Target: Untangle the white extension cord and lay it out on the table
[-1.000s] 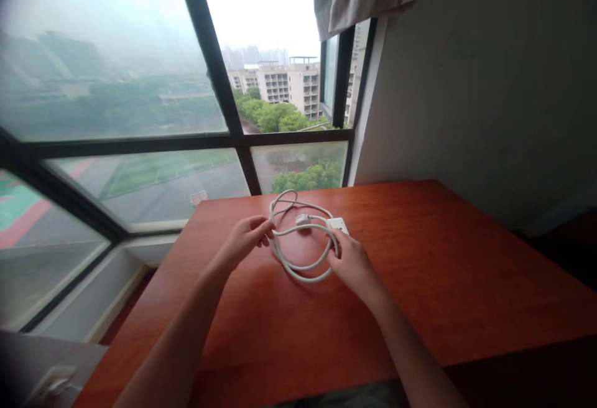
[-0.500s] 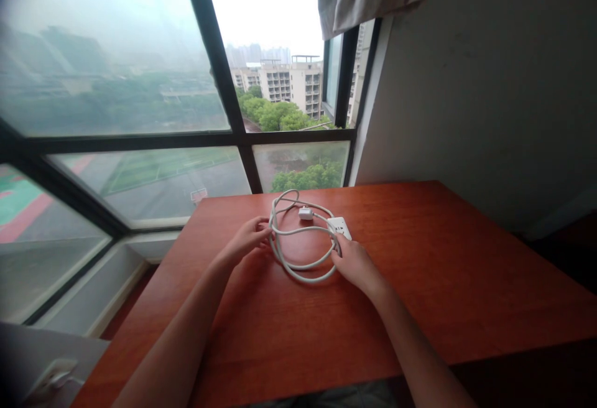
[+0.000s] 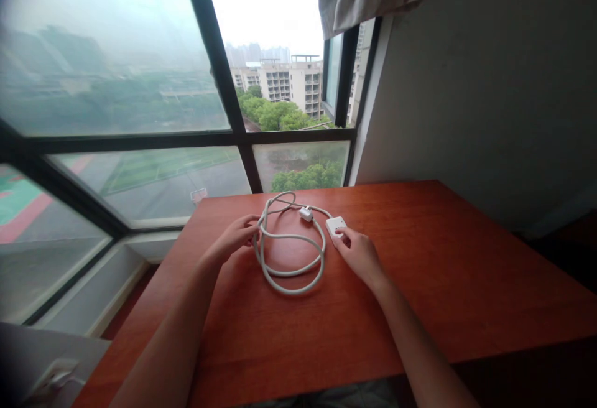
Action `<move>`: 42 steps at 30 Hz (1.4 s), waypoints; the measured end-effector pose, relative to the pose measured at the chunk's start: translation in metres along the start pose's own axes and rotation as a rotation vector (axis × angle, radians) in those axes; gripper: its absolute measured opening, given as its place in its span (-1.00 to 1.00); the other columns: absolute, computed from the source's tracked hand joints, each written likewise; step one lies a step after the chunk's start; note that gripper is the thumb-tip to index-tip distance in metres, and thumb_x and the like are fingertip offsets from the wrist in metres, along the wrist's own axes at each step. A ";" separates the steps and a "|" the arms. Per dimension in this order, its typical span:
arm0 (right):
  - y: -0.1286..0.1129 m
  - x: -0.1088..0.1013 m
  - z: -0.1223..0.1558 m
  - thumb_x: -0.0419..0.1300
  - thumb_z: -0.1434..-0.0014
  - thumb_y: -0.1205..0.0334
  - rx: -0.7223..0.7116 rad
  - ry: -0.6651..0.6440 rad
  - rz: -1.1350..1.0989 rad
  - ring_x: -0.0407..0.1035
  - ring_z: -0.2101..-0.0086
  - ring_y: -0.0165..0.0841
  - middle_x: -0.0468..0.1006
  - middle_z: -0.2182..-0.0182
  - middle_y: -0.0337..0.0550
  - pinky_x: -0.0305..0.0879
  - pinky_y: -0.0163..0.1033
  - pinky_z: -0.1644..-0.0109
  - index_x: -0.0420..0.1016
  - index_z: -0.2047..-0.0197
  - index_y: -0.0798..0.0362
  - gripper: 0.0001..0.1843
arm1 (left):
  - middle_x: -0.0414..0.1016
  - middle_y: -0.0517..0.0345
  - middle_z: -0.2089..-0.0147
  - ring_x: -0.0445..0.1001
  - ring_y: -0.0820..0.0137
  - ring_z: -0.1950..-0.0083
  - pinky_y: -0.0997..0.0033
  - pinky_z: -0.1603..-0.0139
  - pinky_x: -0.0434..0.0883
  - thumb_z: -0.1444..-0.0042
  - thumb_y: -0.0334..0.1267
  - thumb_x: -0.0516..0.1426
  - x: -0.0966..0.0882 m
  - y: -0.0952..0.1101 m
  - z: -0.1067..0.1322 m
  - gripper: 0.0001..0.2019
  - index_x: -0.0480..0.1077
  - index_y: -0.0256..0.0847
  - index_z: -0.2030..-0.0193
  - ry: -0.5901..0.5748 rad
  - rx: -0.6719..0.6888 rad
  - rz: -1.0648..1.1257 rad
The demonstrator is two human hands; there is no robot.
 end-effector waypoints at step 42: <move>-0.047 0.023 -0.017 0.35 0.03 -0.10 0.181 -0.260 -0.903 0.42 0.37 -0.38 0.57 0.31 -0.10 0.36 -0.31 0.30 0.56 0.13 0.13 -0.48 | 0.50 -0.03 0.11 0.53 0.40 0.31 0.52 0.42 0.42 0.11 -0.45 0.14 -0.007 -0.005 -0.013 -0.38 0.21 -0.30 -0.18 0.117 0.217 0.091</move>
Point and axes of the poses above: each hand's wrist, its own z-axis away from the middle knuckle, its own x-axis out of the palm, y = z × x, the point moved 4 cm from there along -z, towards the middle knuckle
